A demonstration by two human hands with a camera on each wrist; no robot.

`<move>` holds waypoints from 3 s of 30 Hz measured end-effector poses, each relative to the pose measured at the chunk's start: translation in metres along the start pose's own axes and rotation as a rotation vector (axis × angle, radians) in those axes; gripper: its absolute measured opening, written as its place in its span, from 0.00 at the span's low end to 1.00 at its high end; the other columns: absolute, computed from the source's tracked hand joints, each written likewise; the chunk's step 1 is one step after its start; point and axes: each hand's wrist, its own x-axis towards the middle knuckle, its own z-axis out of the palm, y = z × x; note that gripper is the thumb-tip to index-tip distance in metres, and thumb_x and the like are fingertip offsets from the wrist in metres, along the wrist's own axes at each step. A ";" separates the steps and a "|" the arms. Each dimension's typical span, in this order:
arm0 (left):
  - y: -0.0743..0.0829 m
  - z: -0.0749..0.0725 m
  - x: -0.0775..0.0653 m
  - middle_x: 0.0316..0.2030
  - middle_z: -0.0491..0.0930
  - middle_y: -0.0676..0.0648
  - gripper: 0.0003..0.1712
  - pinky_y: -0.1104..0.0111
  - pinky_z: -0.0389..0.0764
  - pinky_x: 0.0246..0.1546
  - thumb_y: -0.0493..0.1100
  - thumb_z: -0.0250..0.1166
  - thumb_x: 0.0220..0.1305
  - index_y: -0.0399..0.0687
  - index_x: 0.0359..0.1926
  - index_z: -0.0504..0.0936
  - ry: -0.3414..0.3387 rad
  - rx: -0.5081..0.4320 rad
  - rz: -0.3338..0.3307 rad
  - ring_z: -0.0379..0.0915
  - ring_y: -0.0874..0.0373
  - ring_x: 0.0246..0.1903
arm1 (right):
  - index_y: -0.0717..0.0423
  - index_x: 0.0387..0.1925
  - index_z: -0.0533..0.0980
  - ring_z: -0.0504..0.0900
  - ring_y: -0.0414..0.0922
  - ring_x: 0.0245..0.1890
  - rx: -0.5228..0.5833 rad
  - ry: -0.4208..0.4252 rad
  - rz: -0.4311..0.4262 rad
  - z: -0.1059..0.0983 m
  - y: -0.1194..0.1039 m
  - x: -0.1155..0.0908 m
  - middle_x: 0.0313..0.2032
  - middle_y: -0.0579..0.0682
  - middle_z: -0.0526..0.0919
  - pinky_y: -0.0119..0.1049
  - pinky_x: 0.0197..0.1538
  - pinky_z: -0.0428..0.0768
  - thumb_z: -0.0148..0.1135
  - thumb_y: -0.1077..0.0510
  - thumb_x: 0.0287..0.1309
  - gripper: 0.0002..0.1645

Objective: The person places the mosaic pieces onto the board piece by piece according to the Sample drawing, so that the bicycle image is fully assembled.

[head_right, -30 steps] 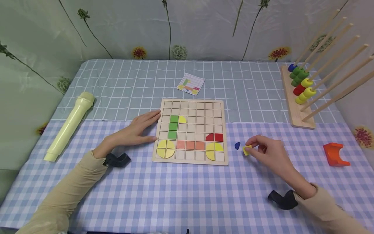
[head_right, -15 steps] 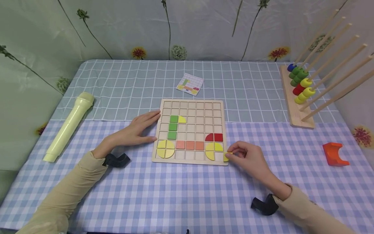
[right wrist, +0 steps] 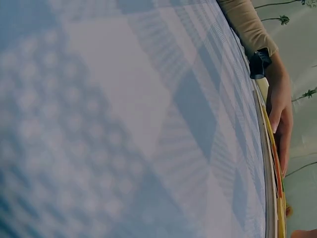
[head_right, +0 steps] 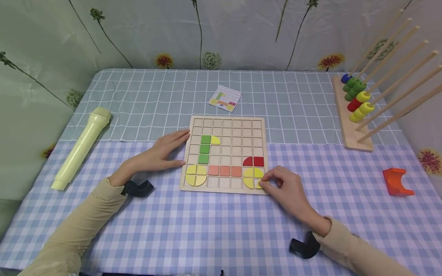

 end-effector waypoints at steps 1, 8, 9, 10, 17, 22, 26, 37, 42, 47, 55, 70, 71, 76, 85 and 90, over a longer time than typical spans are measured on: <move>0.000 0.000 0.000 0.74 0.46 0.44 0.48 0.46 0.47 0.68 0.53 0.62 0.60 0.43 0.73 0.47 0.000 -0.002 -0.001 0.40 0.48 0.74 | 0.52 0.26 0.81 0.63 0.36 0.22 -0.005 0.007 -0.025 0.000 0.000 0.000 0.23 0.44 0.74 0.27 0.26 0.61 0.71 0.64 0.45 0.07; -0.001 0.000 0.000 0.74 0.45 0.44 0.48 0.46 0.47 0.68 0.53 0.62 0.60 0.43 0.73 0.47 -0.002 -0.001 0.003 0.40 0.47 0.74 | 0.50 0.29 0.83 0.64 0.33 0.25 -0.115 -0.005 -0.140 -0.011 0.002 -0.001 0.27 0.42 0.79 0.23 0.28 0.61 0.73 0.66 0.40 0.12; -0.001 0.000 0.000 0.74 0.45 0.44 0.48 0.46 0.47 0.68 0.53 0.62 0.60 0.44 0.73 0.47 -0.003 -0.001 0.003 0.40 0.47 0.74 | 0.50 0.30 0.83 0.64 0.33 0.26 -0.144 -0.015 -0.156 -0.013 0.002 -0.001 0.28 0.42 0.80 0.23 0.29 0.62 0.73 0.67 0.39 0.13; -0.001 0.000 0.000 0.74 0.45 0.44 0.48 0.46 0.47 0.68 0.53 0.62 0.60 0.44 0.73 0.47 -0.004 -0.002 0.001 0.40 0.47 0.74 | 0.50 0.31 0.84 0.65 0.32 0.27 -0.171 -0.028 -0.168 -0.014 0.003 -0.001 0.29 0.42 0.80 0.22 0.29 0.62 0.73 0.67 0.39 0.14; -0.003 0.001 0.000 0.74 0.45 0.45 0.49 0.47 0.46 0.69 0.54 0.62 0.60 0.45 0.74 0.46 -0.005 0.001 -0.003 0.40 0.48 0.74 | 0.52 0.30 0.84 0.74 0.34 0.30 -0.258 -0.025 -0.298 -0.014 0.004 0.005 0.30 0.43 0.82 0.18 0.34 0.70 0.72 0.70 0.37 0.15; -0.002 0.001 0.000 0.74 0.45 0.45 0.49 0.47 0.46 0.69 0.54 0.62 0.60 0.45 0.74 0.46 -0.001 -0.003 -0.002 0.40 0.48 0.74 | 0.51 0.28 0.84 0.76 0.35 0.31 -0.269 0.000 -0.354 -0.012 0.003 0.009 0.29 0.42 0.83 0.15 0.37 0.70 0.73 0.70 0.35 0.15; -0.001 0.000 0.000 0.74 0.45 0.45 0.49 0.47 0.45 0.69 0.54 0.62 0.60 0.45 0.74 0.46 -0.004 -0.005 -0.002 0.40 0.48 0.74 | 0.52 0.28 0.84 0.73 0.34 0.28 -0.258 0.015 -0.368 -0.014 0.003 0.009 0.28 0.42 0.83 0.15 0.33 0.68 0.74 0.69 0.35 0.15; -0.001 -0.001 0.001 0.74 0.45 0.44 0.49 0.47 0.46 0.69 0.53 0.62 0.60 0.44 0.73 0.47 -0.009 0.000 -0.008 0.40 0.48 0.74 | 0.59 0.31 0.84 0.64 0.38 0.23 -0.402 0.071 -0.189 -0.034 0.010 0.014 0.27 0.51 0.84 0.26 0.25 0.61 0.74 0.66 0.37 0.13; -0.001 -0.001 0.001 0.74 0.45 0.44 0.49 0.46 0.46 0.68 0.53 0.62 0.60 0.44 0.73 0.47 -0.007 0.000 -0.002 0.40 0.48 0.74 | 0.63 0.32 0.83 0.66 0.40 0.21 -0.462 0.032 -0.075 -0.038 0.012 0.016 0.26 0.55 0.84 0.27 0.24 0.61 0.74 0.60 0.41 0.13; -0.002 0.000 0.000 0.74 0.45 0.44 0.49 0.46 0.46 0.68 0.53 0.62 0.60 0.44 0.73 0.47 -0.006 -0.004 -0.002 0.40 0.48 0.74 | 0.64 0.28 0.83 0.68 0.42 0.20 -0.525 0.009 -0.013 -0.040 0.013 0.018 0.20 0.53 0.81 0.29 0.24 0.62 0.73 0.54 0.43 0.15; -0.002 0.000 0.000 0.74 0.46 0.44 0.49 0.46 0.47 0.68 0.53 0.62 0.60 0.44 0.73 0.47 -0.003 0.000 0.001 0.40 0.47 0.74 | 0.64 0.28 0.82 0.70 0.43 0.21 -0.545 -0.032 -0.024 -0.035 0.011 0.022 0.21 0.53 0.81 0.31 0.26 0.66 0.73 0.53 0.43 0.16; 0.000 0.000 -0.001 0.74 0.45 0.44 0.48 0.46 0.46 0.68 0.53 0.62 0.60 0.43 0.73 0.47 -0.010 -0.011 -0.005 0.40 0.47 0.74 | 0.61 0.26 0.83 0.66 0.40 0.20 -0.469 0.017 -0.159 -0.027 0.000 0.024 0.23 0.52 0.82 0.28 0.24 0.62 0.73 0.61 0.40 0.08; 0.000 0.000 -0.001 0.74 0.45 0.44 0.48 0.46 0.46 0.68 0.53 0.62 0.61 0.43 0.73 0.47 -0.009 -0.011 -0.005 0.40 0.47 0.74 | 0.60 0.26 0.83 0.66 0.39 0.20 -0.460 0.018 -0.174 -0.025 -0.002 0.023 0.23 0.51 0.82 0.28 0.23 0.62 0.73 0.61 0.40 0.08; 0.000 0.000 -0.001 0.74 0.44 0.44 0.49 0.46 0.46 0.68 0.53 0.62 0.60 0.44 0.73 0.47 -0.010 -0.009 -0.005 0.39 0.48 0.74 | 0.55 0.25 0.82 0.63 0.34 0.20 -0.432 0.039 -0.306 -0.014 -0.011 0.022 0.22 0.45 0.80 0.25 0.23 0.61 0.74 0.61 0.39 0.07; 0.001 -0.001 0.000 0.74 0.44 0.45 0.48 0.46 0.46 0.68 0.53 0.62 0.61 0.44 0.73 0.47 -0.013 -0.006 -0.012 0.39 0.48 0.74 | 0.57 0.22 0.81 0.74 0.38 0.23 -0.355 0.046 -0.485 0.014 -0.034 0.024 0.22 0.46 0.81 0.30 0.26 0.74 0.74 0.63 0.34 0.08; 0.001 -0.001 -0.001 0.74 0.44 0.44 0.49 0.47 0.46 0.68 0.53 0.62 0.60 0.44 0.73 0.47 -0.013 -0.004 -0.013 0.39 0.48 0.74 | 0.55 0.25 0.83 0.78 0.39 0.26 -0.361 -0.015 -0.470 0.025 -0.044 0.026 0.25 0.46 0.83 0.33 0.31 0.77 0.74 0.60 0.38 0.08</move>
